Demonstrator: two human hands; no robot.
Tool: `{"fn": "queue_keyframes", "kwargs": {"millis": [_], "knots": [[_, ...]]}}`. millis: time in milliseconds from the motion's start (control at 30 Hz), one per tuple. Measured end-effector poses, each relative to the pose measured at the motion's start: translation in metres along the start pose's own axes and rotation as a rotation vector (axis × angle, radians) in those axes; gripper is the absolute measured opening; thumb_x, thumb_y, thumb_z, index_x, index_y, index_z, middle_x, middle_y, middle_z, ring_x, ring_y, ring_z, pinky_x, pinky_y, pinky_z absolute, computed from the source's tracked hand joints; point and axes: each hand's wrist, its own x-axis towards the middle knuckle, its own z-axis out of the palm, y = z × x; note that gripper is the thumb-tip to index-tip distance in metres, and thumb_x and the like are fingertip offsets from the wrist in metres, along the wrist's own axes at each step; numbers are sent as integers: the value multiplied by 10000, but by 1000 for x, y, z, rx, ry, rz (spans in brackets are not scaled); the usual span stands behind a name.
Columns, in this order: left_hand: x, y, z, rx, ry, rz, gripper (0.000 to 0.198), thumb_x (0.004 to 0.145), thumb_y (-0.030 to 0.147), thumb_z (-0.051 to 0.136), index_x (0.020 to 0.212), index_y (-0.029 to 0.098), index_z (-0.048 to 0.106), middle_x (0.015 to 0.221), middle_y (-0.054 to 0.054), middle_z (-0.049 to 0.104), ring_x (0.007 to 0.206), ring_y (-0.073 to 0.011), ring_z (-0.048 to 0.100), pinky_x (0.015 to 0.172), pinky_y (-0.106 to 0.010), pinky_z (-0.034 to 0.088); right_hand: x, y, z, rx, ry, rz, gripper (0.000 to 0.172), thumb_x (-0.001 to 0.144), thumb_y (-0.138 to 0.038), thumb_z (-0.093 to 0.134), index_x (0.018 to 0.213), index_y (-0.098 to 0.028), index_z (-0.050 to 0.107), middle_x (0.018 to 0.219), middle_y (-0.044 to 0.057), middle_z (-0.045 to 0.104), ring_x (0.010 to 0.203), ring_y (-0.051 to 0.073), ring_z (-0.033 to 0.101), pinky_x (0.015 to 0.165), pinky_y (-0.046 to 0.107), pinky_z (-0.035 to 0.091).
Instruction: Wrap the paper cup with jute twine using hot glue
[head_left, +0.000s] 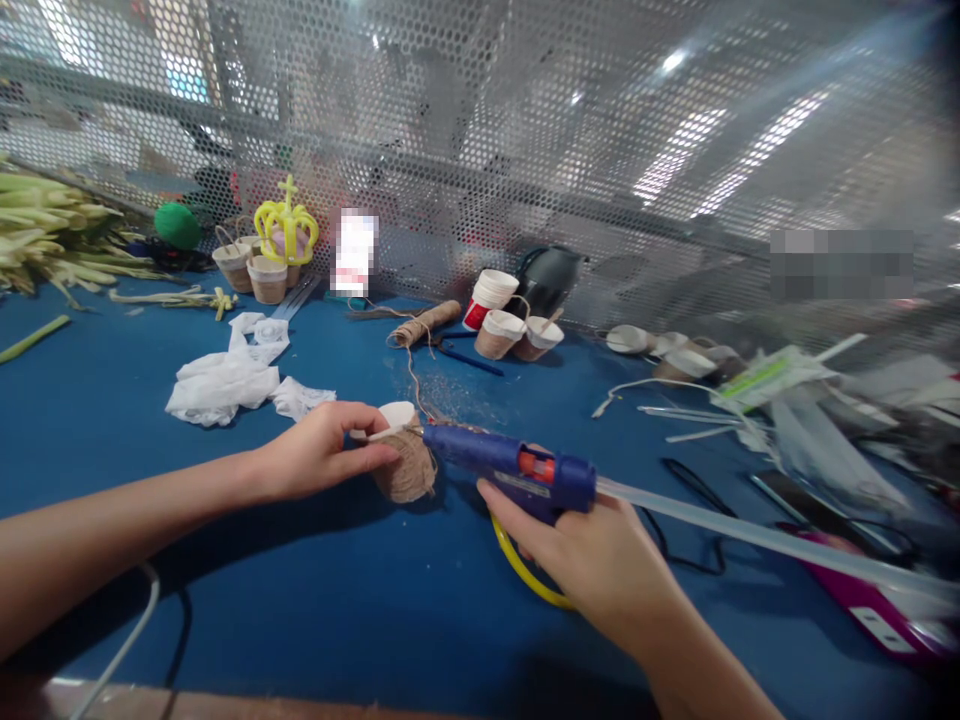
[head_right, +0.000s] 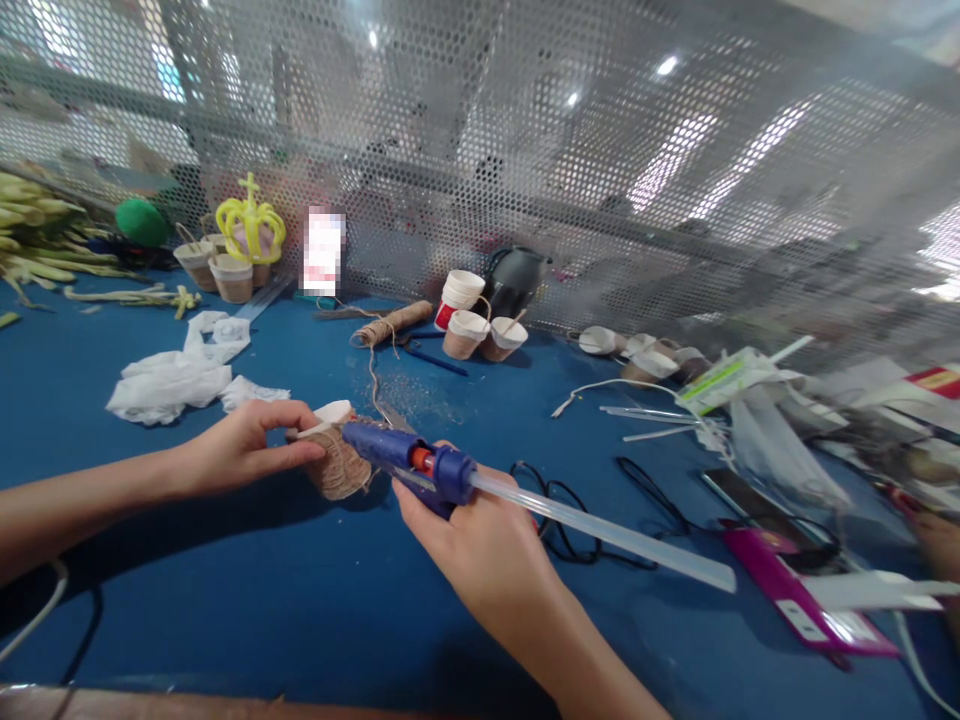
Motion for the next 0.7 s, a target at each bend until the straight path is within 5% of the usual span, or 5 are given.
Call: {"fn": "queue_keyframes", "kwargs": {"millis": [533,700], "knots": [[0,1,0,-38,3,3,227,798,318,489,721,124,579,684,-10,600,654,-121,534,610,-208,408,-1,-4,2,87,25,74,199,782,-291,477,776,-256,673,516,14,637,572,195,632,515,278,485],[0,1,0,-29,4,1,231,796,321,490,721,122,581,681,-13,598,652,-123,532,607,-213,410,-1,-5,2,25,8,-11,204,774,-218,483,786,-264,681,575,13,671,643,197,649,575,282,501]]}}
